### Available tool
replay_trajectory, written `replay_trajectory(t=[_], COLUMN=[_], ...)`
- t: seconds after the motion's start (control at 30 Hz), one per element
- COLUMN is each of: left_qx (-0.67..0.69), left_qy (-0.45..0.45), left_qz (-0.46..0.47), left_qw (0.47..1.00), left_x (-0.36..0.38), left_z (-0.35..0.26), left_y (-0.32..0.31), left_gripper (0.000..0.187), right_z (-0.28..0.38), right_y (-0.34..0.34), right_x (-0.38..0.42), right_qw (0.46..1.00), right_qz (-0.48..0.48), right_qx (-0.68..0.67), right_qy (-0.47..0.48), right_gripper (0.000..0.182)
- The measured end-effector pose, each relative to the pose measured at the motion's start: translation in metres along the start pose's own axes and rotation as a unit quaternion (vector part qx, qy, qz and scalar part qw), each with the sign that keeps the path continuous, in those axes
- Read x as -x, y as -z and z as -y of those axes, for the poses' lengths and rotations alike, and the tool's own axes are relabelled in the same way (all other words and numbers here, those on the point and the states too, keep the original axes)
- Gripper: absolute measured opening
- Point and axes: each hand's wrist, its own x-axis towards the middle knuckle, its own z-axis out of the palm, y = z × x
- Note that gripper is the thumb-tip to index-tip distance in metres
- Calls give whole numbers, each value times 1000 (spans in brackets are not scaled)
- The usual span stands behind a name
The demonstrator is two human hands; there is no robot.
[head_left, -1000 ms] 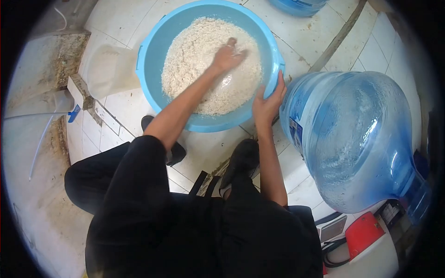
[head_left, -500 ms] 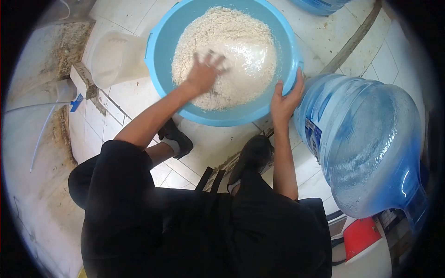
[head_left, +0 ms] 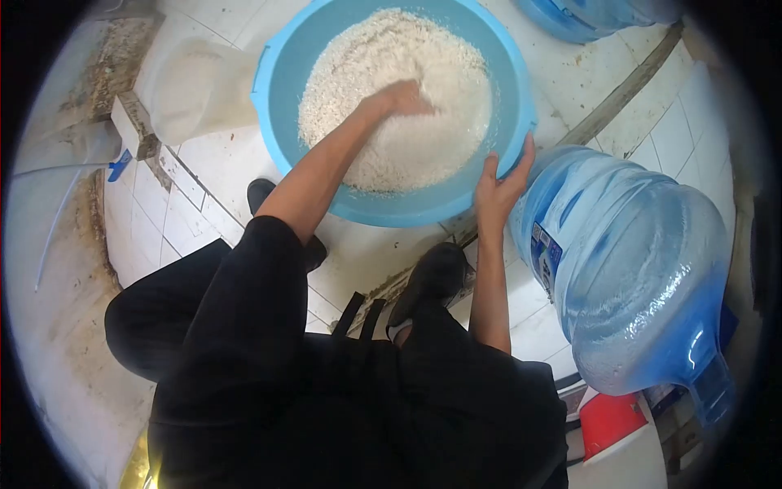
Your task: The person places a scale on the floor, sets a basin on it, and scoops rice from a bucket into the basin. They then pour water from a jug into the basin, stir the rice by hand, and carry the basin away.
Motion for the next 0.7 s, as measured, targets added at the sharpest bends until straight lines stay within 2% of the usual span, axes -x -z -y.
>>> replay_trajectory(t=[0.07, 0.1, 0.17, 0.2, 0.23, 0.27, 0.3, 0.37, 0.4, 0.43, 0.47, 0.5, 0.57, 0.63, 0.7], left_qx=[-39, -43, -284, -290, -320, -337, -338, -171, -169, 20, 207, 210, 286, 146, 42], left_qy=[-14, -14, -118, -122, -164, -201, -205, -22, -24, -9, 9, 14, 82, 64, 19], left_qz=[81, 75, 59, 58, -128, -308, -308, -394, -393, -370, -333, -330, -158, -95, -2], left_qw=[996, 996, 950, 948, 924, 867, 865, 903, 903, 929, 920, 920, 942, 983, 999], left_x=[27, 44, 69, 68, 70, 69, 61, 40, 33, 23, 15, 6, -10, -23, -13], left_z=[-20, -32, -46, -35, -19, -5, 5, 15, 8, -6, -19, -33, -59, -73, -83], left_y=[10, 18, 36, 42, 49, 56, 63, 74, 75, 79, 81, 83, 78, 59, 46], left_gripper=[57, 57, 59, 59, 65, 72, 72, 88, 88, 92, 95, 95, 107, 108, 99], right_z=[-1, 2, 6, 4, 1, -1, -2, -2, -1, 1, 3, 4, 9, 9, 10], right_y=[-1, -1, 0, 0, 0, -1, -1, -2, -3, -4, -4, -4, -3, -2, 0], right_x=[-4, -5, -3, -5, -4, -2, -2, -3, -2, -2, -3, -6, -5, -5, -8], right_qw=[1000, 1000, 1000, 1000, 1000, 1000, 1000, 1000, 1000, 999, 999, 998, 999, 998, 997], right_qz=[-4, -7, -11, -18, -15, -12, -15, -13, -14, -16, -16, -12, -9, 1, 4], right_qx=[-2, -7, 20, 18, 6, -6, -6, -18, -15, -21, -26, -23, -29, -40, -57], right_qy=[2, 8, -6, -5, -13, -21, -21, -19, -19, -32, -45, -49, -44, -55, -59], right_gripper=[62, 62, 62, 62, 62, 62, 62, 62, 62, 62, 62, 62, 60, 60, 60])
